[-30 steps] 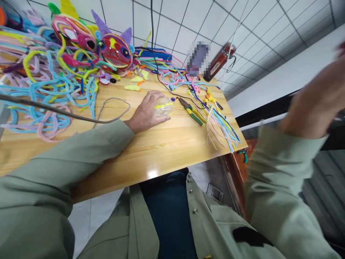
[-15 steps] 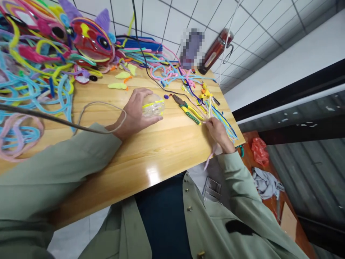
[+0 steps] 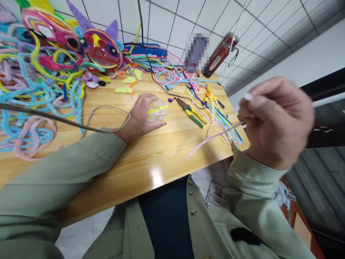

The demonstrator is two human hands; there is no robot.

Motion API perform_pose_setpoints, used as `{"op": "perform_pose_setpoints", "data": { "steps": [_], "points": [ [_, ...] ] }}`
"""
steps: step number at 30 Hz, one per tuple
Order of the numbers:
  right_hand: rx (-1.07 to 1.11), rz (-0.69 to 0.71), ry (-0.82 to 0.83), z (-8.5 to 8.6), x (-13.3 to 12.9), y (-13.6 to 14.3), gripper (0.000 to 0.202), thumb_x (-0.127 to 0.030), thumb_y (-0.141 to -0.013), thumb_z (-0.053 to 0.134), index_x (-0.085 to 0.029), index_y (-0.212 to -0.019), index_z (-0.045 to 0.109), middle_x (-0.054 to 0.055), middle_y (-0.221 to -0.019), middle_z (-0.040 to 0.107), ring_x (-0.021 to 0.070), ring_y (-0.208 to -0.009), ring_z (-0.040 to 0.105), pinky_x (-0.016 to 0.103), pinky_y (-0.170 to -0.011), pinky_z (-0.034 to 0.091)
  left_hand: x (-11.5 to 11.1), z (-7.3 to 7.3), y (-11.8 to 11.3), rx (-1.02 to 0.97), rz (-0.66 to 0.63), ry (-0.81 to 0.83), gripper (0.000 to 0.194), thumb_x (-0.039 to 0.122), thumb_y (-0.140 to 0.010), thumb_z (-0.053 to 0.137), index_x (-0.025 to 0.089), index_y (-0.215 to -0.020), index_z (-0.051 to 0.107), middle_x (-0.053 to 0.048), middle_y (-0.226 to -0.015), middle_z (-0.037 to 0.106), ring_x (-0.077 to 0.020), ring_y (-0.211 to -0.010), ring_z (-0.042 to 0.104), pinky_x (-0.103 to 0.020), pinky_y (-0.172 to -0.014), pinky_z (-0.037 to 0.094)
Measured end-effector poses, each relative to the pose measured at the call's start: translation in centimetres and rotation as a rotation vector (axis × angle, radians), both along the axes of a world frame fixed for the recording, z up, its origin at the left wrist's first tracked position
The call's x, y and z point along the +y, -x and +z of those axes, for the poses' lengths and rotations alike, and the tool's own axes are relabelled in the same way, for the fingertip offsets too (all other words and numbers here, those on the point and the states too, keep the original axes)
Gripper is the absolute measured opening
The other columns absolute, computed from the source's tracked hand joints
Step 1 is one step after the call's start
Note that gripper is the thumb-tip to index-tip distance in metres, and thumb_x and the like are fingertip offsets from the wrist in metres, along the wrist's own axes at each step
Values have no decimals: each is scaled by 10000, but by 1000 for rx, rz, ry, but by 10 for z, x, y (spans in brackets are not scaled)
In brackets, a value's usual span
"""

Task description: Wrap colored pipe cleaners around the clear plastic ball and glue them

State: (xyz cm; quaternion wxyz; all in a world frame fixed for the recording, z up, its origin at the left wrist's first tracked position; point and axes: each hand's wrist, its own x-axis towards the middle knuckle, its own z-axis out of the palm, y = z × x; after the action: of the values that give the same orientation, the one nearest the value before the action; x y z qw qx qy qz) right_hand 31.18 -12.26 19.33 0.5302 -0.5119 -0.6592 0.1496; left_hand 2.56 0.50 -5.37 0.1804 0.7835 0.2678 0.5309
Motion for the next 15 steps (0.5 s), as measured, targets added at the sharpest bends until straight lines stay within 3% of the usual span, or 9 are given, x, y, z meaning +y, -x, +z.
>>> {"op": "perform_pose_setpoints", "data": {
  "steps": [2,4,6,10,15],
  "points": [
    [-22,157,165,-20,21,20,135,-375,-1010,840,-298,-925,769,-22,-814,633,156,-655,445,346,-625,432,-2,2,-1,-7,28,-28,896,828,-963,955,415,-1658,568,-101,-1562,720,-425,-1488,719,-805,-1239,643],
    [-88,277,291,-50,44,36,369,-613,-1029,830,-278,-909,735,-21,-818,648,168,-716,521,348,-672,485,-3,2,-3,5,49,-39,895,855,-981,919,376,-1648,563,-100,-1567,716,-420,-1490,722,-783,-1235,654],
    [-115,375,344,-82,64,46,456,-698,-1042,801,-261,-926,737,-13,-831,686,176,-763,578,349,-703,502,-5,1,-6,22,75,-38,898,887,-1008,862,304,-1625,567,-128,-1576,712,-423,-1499,716,-756,-1247,654],
    [-91,409,344,-127,87,53,367,-586,-1047,816,-244,-930,755,-12,-839,707,162,-748,569,344,-715,451,-8,5,-6,81,100,-21,880,863,-1052,805,220,-1602,567,-186,-1572,724,-394,-1507,710,-730,-1278,636],
    [-26,416,300,-143,90,51,297,-533,-1047,822,-251,-964,780,1,-897,743,172,-776,599,345,-733,468,-11,11,-2,138,77,21,858,800,-1107,756,158,-1632,535,-192,-1623,705,-363,-1564,672,-758,-1335,576]
  ]
}}
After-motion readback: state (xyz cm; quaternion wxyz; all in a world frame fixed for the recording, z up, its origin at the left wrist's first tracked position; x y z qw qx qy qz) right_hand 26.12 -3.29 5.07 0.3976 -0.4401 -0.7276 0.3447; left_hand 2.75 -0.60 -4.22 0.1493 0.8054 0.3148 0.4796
